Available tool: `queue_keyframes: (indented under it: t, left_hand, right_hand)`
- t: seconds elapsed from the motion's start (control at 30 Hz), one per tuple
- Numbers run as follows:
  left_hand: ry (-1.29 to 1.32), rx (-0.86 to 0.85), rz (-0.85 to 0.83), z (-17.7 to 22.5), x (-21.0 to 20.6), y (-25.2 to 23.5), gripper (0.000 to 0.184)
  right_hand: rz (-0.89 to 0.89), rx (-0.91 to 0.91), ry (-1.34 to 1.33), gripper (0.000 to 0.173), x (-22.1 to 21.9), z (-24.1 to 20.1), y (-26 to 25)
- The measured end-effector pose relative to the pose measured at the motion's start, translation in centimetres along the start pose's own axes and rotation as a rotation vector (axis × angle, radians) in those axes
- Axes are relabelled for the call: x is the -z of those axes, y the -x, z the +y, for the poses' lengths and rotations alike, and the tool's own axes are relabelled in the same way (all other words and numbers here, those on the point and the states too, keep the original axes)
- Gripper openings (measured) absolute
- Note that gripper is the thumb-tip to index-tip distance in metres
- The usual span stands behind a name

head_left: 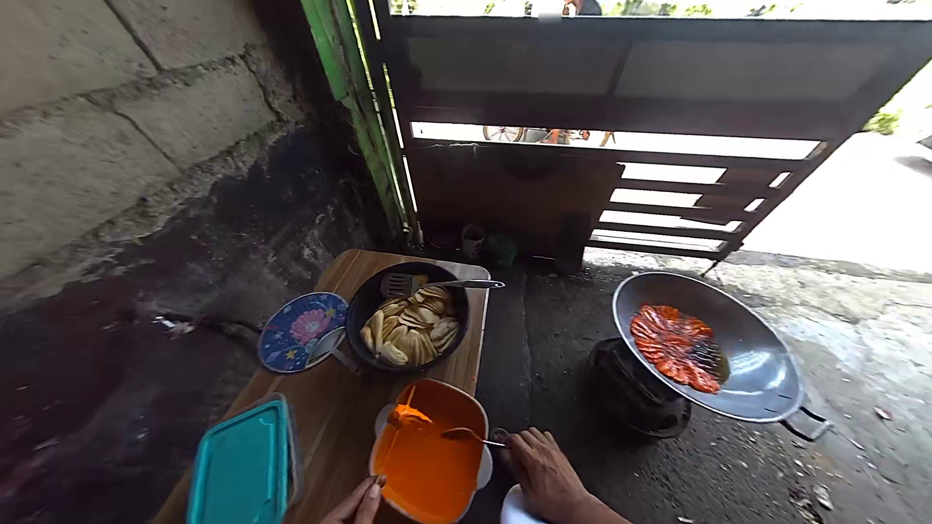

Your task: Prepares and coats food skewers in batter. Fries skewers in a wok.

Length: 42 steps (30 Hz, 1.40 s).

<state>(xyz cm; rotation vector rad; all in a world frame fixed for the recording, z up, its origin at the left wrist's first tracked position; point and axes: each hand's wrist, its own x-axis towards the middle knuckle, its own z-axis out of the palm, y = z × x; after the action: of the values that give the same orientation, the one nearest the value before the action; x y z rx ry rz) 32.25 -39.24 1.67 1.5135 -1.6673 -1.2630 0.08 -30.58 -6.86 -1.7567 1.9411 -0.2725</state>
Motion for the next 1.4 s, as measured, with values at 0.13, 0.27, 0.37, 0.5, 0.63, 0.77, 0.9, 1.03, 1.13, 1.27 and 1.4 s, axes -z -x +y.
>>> queue_keyframes:
  t: [0.13,0.27,0.37,0.5,0.63,0.77,0.9,1.03,1.13,1.27,1.4]
  left_hand:
    - [-0.004,-0.003,0.065,0.0,0.0,0.3,0.025]
    - [-0.004,0.004,0.082,0.5,-0.2,0.5,0.024]
    - [-0.024,0.014,0.081,1.0,-0.3,0.6,0.024]
    - [-0.024,-0.005,0.066,1.0,-0.5,0.6,0.024]
    - [-0.014,-0.026,0.055,0.8,-0.5,0.5,0.024]
    - [-0.017,0.025,0.057,1.4,-0.7,0.9,0.024]
    - [-0.051,0.089,0.022,3.0,-1.4,1.3,0.025]
    - [-0.086,0.079,-0.006,5.2,-3.2,1.8,0.025]
    - [-0.11,0.047,-0.04,7.6,-5.9,2.2,0.025]
    - [-0.128,0.014,-0.089,10.9,-11.7,2.5,0.025]
    - [-0.133,-0.053,-0.143,14.4,-20.3,3.1,0.026]
  right_hand:
    - [0.04,-0.004,0.019,0.037,-0.6,0.1,0.0]
    - [0.059,0.008,0.041,0.039,-0.7,0.2,0.3]
    - [0.055,0.009,0.05,0.039,-0.6,0.2,0.6]
    - [0.038,0.001,0.02,0.04,-0.6,0.4,0.6]
    - [-0.215,-0.092,-0.038,0.04,0.8,-0.3,-0.8]
    - [-0.326,-0.185,-0.104,0.033,2.1,-1.4,-2.7]
    - [-0.379,-0.221,-0.246,0.03,3.4,-2.3,-3.5]
    - [-0.349,-0.233,-0.477,0.031,4.4,-1.5,-2.9]
    - [-0.299,-0.23,-0.599,0.031,6.4,0.9,-1.7]
    - [-0.207,-0.226,-0.65,0.031,10.3,6.4,1.3]
    - [-0.143,-0.258,-0.64,0.031,15.1,13.6,6.2]
